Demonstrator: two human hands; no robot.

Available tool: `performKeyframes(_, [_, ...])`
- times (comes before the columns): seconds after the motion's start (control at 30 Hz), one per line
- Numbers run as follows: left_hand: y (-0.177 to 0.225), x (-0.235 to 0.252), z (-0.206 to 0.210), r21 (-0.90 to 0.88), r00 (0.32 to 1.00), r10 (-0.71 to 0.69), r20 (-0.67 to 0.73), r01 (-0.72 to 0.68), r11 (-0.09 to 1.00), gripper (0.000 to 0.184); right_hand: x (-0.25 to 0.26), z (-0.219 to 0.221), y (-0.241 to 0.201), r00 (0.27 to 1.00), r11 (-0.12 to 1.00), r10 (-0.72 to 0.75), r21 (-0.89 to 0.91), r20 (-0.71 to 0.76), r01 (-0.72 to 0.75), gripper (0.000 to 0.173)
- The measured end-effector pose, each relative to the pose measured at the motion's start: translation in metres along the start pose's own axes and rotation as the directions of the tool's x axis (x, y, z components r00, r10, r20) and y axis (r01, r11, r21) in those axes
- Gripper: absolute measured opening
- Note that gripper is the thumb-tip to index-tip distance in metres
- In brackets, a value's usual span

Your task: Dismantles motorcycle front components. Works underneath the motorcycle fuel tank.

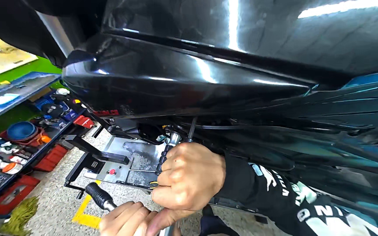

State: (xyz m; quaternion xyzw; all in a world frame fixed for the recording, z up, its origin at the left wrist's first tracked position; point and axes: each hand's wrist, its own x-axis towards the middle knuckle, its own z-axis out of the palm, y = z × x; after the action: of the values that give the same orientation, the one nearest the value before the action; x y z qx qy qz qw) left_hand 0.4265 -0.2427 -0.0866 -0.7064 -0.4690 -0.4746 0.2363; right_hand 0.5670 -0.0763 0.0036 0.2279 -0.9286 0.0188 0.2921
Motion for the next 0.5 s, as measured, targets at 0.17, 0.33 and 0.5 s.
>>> performKeyframes(0.17, [0.011,-0.004,0.016,0.050,0.993,-0.081,-0.082,0.085,0.995,0.031,-0.005,0.006,-0.002,0.996,0.999,0.006,-0.038,-0.087,-0.009,0.053])
performKeyframes(0.33, [0.010,-0.029,0.023,-0.036,0.981,-0.145,-0.127,0.141,0.989,0.028,-0.011,0.025,-0.033,0.950,0.997,0.070,0.062,-0.303,-0.054,0.047])
performKeyframes(0.5, [0.043,-0.038,0.054,-0.378,0.830,-0.478,-0.286,0.361,0.853,0.054,-0.020,0.046,-0.048,0.911,0.991,0.133,0.067,-0.391,-0.116,0.064])
